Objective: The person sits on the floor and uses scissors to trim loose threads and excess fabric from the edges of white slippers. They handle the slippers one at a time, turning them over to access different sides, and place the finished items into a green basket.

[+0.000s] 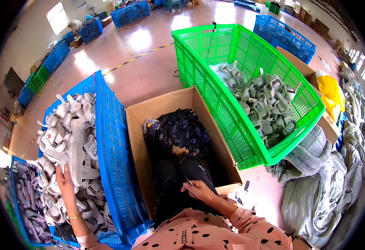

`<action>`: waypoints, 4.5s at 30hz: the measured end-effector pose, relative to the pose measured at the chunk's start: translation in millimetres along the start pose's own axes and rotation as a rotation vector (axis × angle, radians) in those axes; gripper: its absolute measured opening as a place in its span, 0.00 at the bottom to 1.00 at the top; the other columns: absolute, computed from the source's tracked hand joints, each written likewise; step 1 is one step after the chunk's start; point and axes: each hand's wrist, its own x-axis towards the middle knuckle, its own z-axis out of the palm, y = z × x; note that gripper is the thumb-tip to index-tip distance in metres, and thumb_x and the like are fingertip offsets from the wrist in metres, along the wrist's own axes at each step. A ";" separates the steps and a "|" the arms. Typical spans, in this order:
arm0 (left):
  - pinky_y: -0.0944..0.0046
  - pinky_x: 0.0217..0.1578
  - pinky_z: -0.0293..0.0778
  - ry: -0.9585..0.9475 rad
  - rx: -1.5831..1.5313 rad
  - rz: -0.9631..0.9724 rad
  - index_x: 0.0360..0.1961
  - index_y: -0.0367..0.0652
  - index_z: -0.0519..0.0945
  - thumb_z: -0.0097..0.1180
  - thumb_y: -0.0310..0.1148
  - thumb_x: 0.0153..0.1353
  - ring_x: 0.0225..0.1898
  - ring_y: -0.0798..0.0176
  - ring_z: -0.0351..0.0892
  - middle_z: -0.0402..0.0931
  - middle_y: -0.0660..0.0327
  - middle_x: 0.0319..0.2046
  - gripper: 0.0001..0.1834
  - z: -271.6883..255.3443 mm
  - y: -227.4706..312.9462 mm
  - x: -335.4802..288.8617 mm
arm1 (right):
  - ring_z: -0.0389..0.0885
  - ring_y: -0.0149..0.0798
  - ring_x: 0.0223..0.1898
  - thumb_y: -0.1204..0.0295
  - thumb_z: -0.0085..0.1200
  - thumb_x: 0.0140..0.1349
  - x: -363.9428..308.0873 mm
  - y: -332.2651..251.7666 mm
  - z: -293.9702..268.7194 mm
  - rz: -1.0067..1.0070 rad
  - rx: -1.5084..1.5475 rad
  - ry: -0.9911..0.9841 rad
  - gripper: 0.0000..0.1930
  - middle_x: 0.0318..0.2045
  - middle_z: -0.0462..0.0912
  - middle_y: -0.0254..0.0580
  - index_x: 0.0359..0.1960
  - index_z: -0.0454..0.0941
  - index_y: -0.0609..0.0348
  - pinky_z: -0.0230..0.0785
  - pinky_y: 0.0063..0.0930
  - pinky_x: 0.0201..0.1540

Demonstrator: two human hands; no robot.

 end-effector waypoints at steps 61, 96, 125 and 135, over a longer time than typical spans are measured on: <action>0.66 0.30 0.74 -0.574 -0.028 0.096 0.36 0.38 0.82 0.59 0.27 0.60 0.31 0.57 0.77 0.78 0.57 0.30 0.05 180.8 57.7 -285.8 | 0.80 0.36 0.23 0.70 0.63 0.59 -78.3 41.1 11.6 -0.473 -0.808 0.095 0.14 0.24 0.82 0.45 0.44 0.79 0.63 0.71 0.26 0.28; 0.71 0.40 0.78 -0.790 -0.803 -1.102 0.41 0.31 0.84 0.63 0.28 0.58 0.34 0.67 0.82 0.83 0.54 0.34 0.12 172.6 35.5 -291.7 | 0.78 0.44 0.18 0.49 0.53 0.63 -87.8 43.8 6.7 -0.554 -1.365 -0.008 0.21 0.15 0.75 0.40 0.29 0.74 0.56 0.68 0.35 0.21; 0.69 0.39 0.79 -0.742 -0.783 -1.160 0.40 0.32 0.83 0.62 0.24 0.57 0.33 0.65 0.83 0.83 0.54 0.34 0.10 175.7 42.1 -293.1 | 0.83 0.42 0.24 0.57 0.59 0.61 -75.9 46.6 0.8 -0.336 -0.841 0.064 0.16 0.23 0.82 0.41 0.37 0.77 0.59 0.73 0.28 0.26; 0.70 0.39 0.78 -0.763 -0.795 -1.061 0.41 0.31 0.82 0.60 0.23 0.58 0.34 0.67 0.82 0.83 0.55 0.34 0.10 179.2 32.7 -296.8 | 0.82 0.45 0.24 0.73 0.61 0.54 -41.6 41.1 -5.3 -0.586 -1.460 0.313 0.08 0.25 0.83 0.42 0.36 0.78 0.54 0.73 0.33 0.24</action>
